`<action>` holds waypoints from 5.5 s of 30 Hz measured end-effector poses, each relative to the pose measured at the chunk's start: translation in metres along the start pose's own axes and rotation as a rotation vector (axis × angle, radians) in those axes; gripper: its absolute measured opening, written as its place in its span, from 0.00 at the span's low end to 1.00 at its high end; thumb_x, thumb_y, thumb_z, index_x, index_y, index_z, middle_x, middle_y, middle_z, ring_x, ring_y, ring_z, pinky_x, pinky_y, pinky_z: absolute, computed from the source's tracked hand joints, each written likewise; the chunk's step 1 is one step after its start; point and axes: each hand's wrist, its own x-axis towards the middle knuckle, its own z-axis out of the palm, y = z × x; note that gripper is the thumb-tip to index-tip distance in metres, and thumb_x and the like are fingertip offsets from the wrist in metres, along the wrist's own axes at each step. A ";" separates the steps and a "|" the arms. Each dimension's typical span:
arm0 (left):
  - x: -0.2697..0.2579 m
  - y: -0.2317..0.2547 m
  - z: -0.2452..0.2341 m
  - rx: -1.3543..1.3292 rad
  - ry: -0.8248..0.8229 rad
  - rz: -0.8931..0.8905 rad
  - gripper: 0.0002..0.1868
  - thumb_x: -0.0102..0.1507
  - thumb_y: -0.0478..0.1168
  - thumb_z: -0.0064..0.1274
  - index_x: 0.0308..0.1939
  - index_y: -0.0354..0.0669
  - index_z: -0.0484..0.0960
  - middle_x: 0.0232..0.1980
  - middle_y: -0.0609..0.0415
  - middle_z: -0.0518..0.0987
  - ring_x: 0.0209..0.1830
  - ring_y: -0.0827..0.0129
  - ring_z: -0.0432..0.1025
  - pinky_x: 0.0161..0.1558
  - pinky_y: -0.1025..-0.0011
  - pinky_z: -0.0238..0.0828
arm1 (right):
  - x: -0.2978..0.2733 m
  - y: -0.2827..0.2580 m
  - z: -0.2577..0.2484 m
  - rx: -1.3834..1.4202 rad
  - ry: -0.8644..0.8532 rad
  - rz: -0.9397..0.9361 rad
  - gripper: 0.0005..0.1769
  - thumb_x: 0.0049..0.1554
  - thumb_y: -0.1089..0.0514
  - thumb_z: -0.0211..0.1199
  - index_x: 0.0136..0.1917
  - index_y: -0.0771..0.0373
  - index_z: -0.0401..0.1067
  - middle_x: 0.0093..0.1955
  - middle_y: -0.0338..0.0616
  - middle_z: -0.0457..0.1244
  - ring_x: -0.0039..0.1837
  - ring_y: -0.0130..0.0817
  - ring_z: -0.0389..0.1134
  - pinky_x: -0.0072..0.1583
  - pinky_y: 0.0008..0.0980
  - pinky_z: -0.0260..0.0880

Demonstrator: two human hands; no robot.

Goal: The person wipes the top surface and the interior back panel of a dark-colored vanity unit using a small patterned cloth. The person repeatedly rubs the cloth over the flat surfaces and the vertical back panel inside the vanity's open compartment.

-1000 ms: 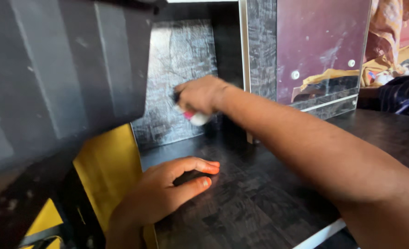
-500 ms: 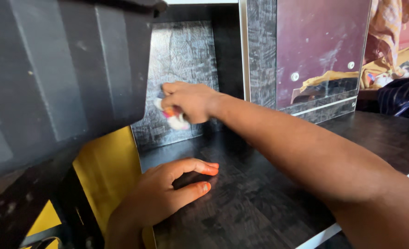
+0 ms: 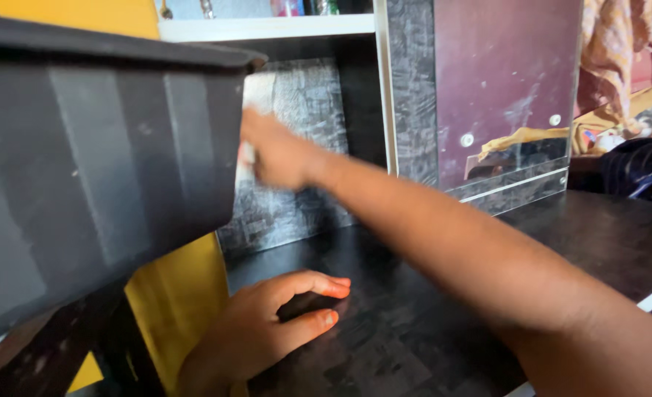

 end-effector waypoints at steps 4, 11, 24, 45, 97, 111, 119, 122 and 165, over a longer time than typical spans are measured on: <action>0.001 0.004 0.006 -0.025 0.009 0.007 0.19 0.59 0.45 0.59 0.54 0.48 0.86 0.59 0.64 0.87 0.63 0.75 0.75 0.64 0.73 0.69 | -0.033 -0.018 -0.023 -0.041 -0.328 0.231 0.28 0.40 0.65 0.73 0.53 0.60 0.68 0.59 0.52 0.59 0.63 0.52 0.64 0.62 0.45 0.67; 0.003 -0.005 0.001 -0.041 0.002 0.012 0.19 0.59 0.45 0.60 0.53 0.48 0.86 0.60 0.63 0.87 0.62 0.73 0.75 0.64 0.73 0.69 | -0.017 0.012 -0.065 -0.208 -0.027 0.463 0.25 0.41 0.66 0.73 0.53 0.62 0.71 0.57 0.51 0.60 0.60 0.53 0.66 0.60 0.43 0.69; -0.006 -0.041 -0.020 -0.009 0.031 0.050 0.17 0.60 0.44 0.58 0.52 0.47 0.86 0.57 0.62 0.88 0.61 0.72 0.77 0.62 0.72 0.71 | -0.003 -0.011 0.033 -0.102 -0.116 -0.229 0.32 0.34 0.63 0.67 0.56 0.61 0.78 0.55 0.60 0.68 0.56 0.63 0.67 0.52 0.49 0.69; -0.031 -0.053 -0.035 -0.005 0.074 0.053 0.16 0.59 0.45 0.60 0.51 0.51 0.87 0.56 0.67 0.88 0.59 0.76 0.80 0.56 0.72 0.74 | -0.001 -0.056 0.000 -0.536 -0.544 0.110 0.11 0.54 0.62 0.64 0.51 0.60 0.79 0.60 0.49 0.66 0.61 0.48 0.68 0.55 0.43 0.73; -0.042 -0.036 -0.017 -0.029 0.059 0.002 0.16 0.60 0.46 0.57 0.51 0.52 0.89 0.56 0.68 0.89 0.55 0.79 0.80 0.51 0.75 0.75 | -0.080 -0.083 -0.040 -1.351 -0.852 0.030 0.19 0.60 0.46 0.50 0.51 0.49 0.80 0.55 0.35 0.69 0.67 0.37 0.59 0.69 0.46 0.48; -0.049 -0.029 -0.019 -0.030 0.073 -0.061 0.17 0.59 0.46 0.57 0.51 0.54 0.88 0.53 0.70 0.89 0.54 0.82 0.81 0.51 0.74 0.76 | -0.072 -0.073 -0.066 -1.150 -0.681 0.131 0.24 0.63 0.42 0.48 0.57 0.54 0.79 0.64 0.38 0.67 0.73 0.39 0.60 0.73 0.42 0.50; -0.054 -0.030 -0.015 -0.040 0.091 -0.037 0.16 0.59 0.44 0.58 0.51 0.52 0.90 0.53 0.68 0.90 0.54 0.80 0.82 0.53 0.76 0.73 | -0.122 -0.115 -0.046 -0.731 -0.779 -0.008 0.20 0.59 0.48 0.52 0.55 0.54 0.80 0.71 0.34 0.63 0.75 0.32 0.58 0.73 0.37 0.51; -0.057 -0.028 -0.016 -0.045 0.101 0.052 0.16 0.60 0.44 0.58 0.50 0.51 0.89 0.53 0.66 0.90 0.53 0.79 0.82 0.53 0.76 0.74 | -0.102 -0.129 -0.078 -0.645 -0.964 0.212 0.22 0.51 0.56 0.55 0.57 0.46 0.80 0.71 0.32 0.61 0.75 0.35 0.55 0.72 0.36 0.52; -0.048 -0.018 -0.019 -0.029 0.065 -0.022 0.19 0.60 0.42 0.55 0.54 0.54 0.89 0.53 0.67 0.90 0.55 0.78 0.78 0.55 0.76 0.73 | -0.060 -0.082 -0.111 -1.107 -0.487 -0.028 0.21 0.58 0.43 0.52 0.56 0.51 0.77 0.65 0.44 0.66 0.70 0.43 0.63 0.72 0.45 0.55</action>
